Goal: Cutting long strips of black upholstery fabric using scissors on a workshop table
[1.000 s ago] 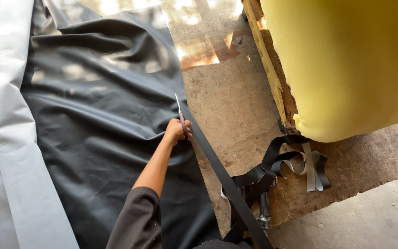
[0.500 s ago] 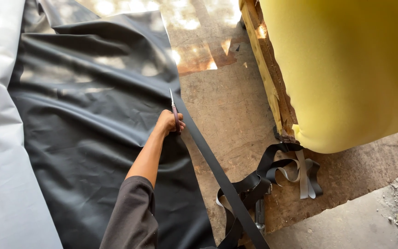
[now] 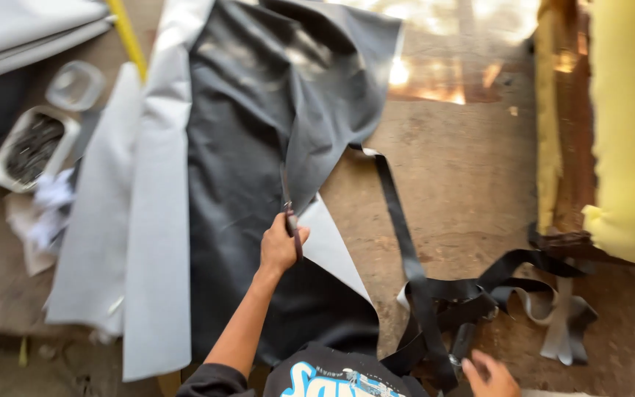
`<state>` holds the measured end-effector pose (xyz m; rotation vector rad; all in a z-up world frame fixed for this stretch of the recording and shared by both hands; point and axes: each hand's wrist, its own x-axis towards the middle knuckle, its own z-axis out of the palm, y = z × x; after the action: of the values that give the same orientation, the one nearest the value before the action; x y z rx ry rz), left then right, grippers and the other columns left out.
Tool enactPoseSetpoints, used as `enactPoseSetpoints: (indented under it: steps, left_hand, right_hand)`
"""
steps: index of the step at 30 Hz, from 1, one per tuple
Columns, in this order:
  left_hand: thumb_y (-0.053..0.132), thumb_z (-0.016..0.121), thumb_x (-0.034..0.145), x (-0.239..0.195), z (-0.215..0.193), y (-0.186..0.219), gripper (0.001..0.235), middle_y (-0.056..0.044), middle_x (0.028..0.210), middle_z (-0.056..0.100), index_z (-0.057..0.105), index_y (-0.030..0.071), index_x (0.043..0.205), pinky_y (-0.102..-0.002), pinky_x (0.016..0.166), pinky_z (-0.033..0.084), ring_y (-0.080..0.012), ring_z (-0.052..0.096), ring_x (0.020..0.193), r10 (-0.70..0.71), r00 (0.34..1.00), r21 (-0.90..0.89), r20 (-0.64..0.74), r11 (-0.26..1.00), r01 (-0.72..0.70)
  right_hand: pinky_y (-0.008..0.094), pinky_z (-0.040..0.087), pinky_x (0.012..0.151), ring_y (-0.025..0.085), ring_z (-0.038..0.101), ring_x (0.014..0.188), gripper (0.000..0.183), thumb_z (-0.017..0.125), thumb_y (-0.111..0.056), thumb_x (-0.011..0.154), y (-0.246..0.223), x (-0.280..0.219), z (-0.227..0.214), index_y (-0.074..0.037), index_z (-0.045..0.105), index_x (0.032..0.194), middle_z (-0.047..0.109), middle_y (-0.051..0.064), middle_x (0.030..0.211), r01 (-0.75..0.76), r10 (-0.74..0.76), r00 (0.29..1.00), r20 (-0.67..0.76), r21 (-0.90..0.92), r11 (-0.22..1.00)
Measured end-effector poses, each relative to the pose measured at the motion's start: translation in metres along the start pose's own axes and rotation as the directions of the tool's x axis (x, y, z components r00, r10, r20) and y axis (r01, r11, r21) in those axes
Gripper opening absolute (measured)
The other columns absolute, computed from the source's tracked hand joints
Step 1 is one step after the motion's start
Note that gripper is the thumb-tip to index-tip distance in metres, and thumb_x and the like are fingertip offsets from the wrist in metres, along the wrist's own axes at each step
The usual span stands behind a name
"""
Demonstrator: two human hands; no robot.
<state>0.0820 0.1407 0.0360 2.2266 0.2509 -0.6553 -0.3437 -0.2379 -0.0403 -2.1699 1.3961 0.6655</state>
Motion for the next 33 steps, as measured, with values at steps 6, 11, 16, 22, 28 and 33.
enactPoseSetpoints:
  steps: [6,11,16,22,28,33]
  left_hand:
    - [0.051,0.081,0.081,-0.056,0.022,-0.151,0.069,-0.021,0.115,0.072,0.053,0.007,0.126,-0.058,0.090,0.051,-0.0471,0.066,0.109,0.103,0.929,0.321,-0.356,0.947,0.018]
    - [0.074,0.087,0.061,-0.069,0.091,-0.205,0.103,-0.019,0.130,0.064,0.050,0.001,0.122,-0.060,0.082,0.049,-0.0399,0.060,0.122,0.421,0.789,0.619,-0.448,0.783,-0.066]
    - [0.042,0.064,0.088,-0.068,0.083,-0.214,0.030,-0.008,0.083,0.066,0.056,0.014,0.090,-0.050,0.073,0.045,-0.0322,0.065,0.083,0.596,0.599,0.716,-0.535,0.696,-0.053]
    - [0.023,0.064,0.085,-0.046,0.052,-0.234,0.014,-0.005,0.071,0.065,0.056,0.013,0.091,-0.048,0.069,0.043,-0.0312,0.066,0.067,0.629,0.588,0.731,-0.508,0.676,-0.091]
    - [0.056,0.083,0.072,-0.069,0.056,-0.256,0.070,-0.014,0.128,0.064,0.054,0.011,0.117,-0.053,0.096,0.047,-0.0362,0.059,0.126,0.451,0.696,0.678,-0.558,0.732,0.070]
    - [0.040,0.077,0.085,-0.052,0.027,-0.251,0.037,-0.008,0.089,0.063,0.056,0.012,0.096,-0.051,0.071,0.045,-0.0351,0.063,0.082,0.568,0.532,0.665,-0.628,0.747,-0.013]
  right_hand:
    - [0.048,0.041,0.114,0.029,0.055,0.127,0.079,0.065,-0.044,0.092,-0.244,-0.024,-0.043,-0.023,0.039,0.162,0.041,0.007,0.164,0.242,-0.253,0.967,0.005,0.280,0.929]
    - [0.056,0.048,0.104,0.043,0.059,0.127,0.085,0.059,-0.059,0.093,-0.295,0.029,0.010,-0.026,0.025,0.164,0.034,0.013,0.158,0.276,-0.278,0.961,0.007,0.092,0.957]
    - [0.055,0.050,0.102,0.043,0.064,0.125,0.053,0.056,-0.048,0.099,-0.298,0.066,0.033,-0.020,0.050,0.144,0.067,0.020,0.136,0.310,-0.310,0.951,-0.003,0.003,0.951]
    - [0.042,0.050,0.092,0.029,0.067,0.116,0.057,0.061,-0.067,0.089,-0.286,0.032,0.017,-0.015,0.073,0.111,0.075,0.007,0.122,0.363,-0.378,0.925,0.035,0.209,0.908]
    - [0.033,0.051,0.072,0.018,0.070,0.061,0.035,0.064,-0.046,0.100,-0.257,-0.040,-0.002,-0.014,0.073,0.091,0.071,0.003,0.076,0.281,-0.360,0.926,0.115,0.429,0.858]
    - [0.033,0.057,0.069,0.016,0.061,0.066,0.033,0.064,-0.040,0.102,-0.245,-0.063,-0.003,-0.011,0.068,0.086,0.066,0.004,0.075,0.239,-0.350,0.927,0.134,0.506,0.829]
